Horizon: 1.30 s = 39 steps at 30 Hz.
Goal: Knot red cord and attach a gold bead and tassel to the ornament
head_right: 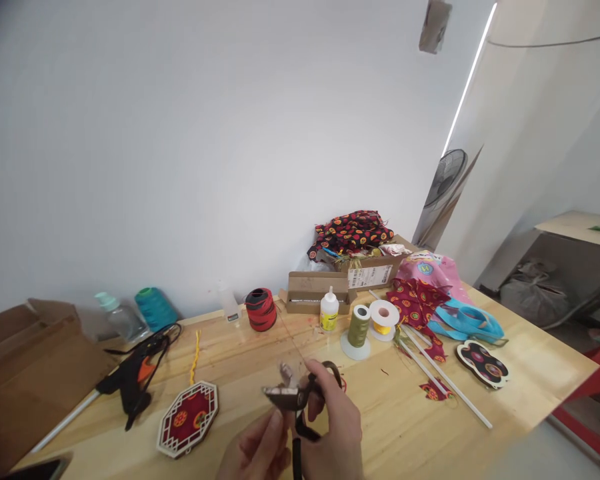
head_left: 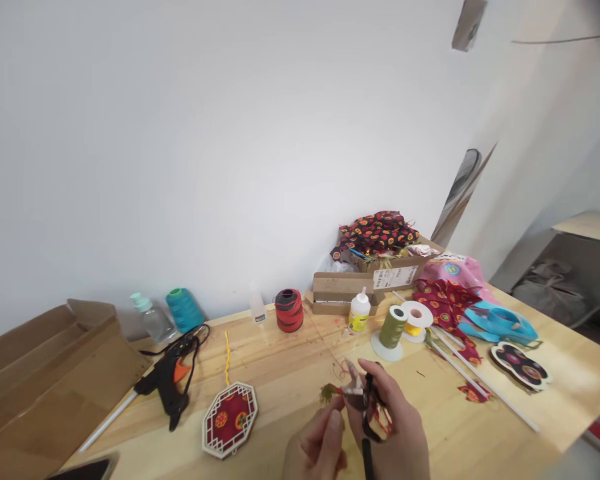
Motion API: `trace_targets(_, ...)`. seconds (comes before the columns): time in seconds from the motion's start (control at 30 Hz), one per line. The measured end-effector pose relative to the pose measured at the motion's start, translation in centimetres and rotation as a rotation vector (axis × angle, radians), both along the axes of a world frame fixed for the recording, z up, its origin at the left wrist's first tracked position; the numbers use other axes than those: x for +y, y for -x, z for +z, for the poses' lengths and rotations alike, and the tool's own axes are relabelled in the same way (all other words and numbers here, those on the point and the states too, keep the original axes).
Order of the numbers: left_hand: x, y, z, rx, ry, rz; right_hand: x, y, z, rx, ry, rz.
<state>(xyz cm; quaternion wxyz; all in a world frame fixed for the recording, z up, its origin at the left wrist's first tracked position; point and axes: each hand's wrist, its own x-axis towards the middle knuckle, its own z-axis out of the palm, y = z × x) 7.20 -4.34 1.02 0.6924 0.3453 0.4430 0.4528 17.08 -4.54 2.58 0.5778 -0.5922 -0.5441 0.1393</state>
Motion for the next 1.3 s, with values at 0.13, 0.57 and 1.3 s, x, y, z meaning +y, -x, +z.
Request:
trace_targets(0.13, 0.1, -1.1, -0.4, -0.409, 0.305, -0.054, -0.6, -0.3, -0.7, -0.106, -0.045, 0.026)
trace_targets(0.57, 1.5, 0.6, 1.8, -0.38, 0.322, 0.117, -1.0, -4.8, -0.2, -0.018, 0.156, 0.376)
trace_targets(1.3, 1.5, 2.2, 3.8, -0.102, 0.083, -0.172, 1.3, -6.5, 3.1, -0.598, 0.142, 0.54)
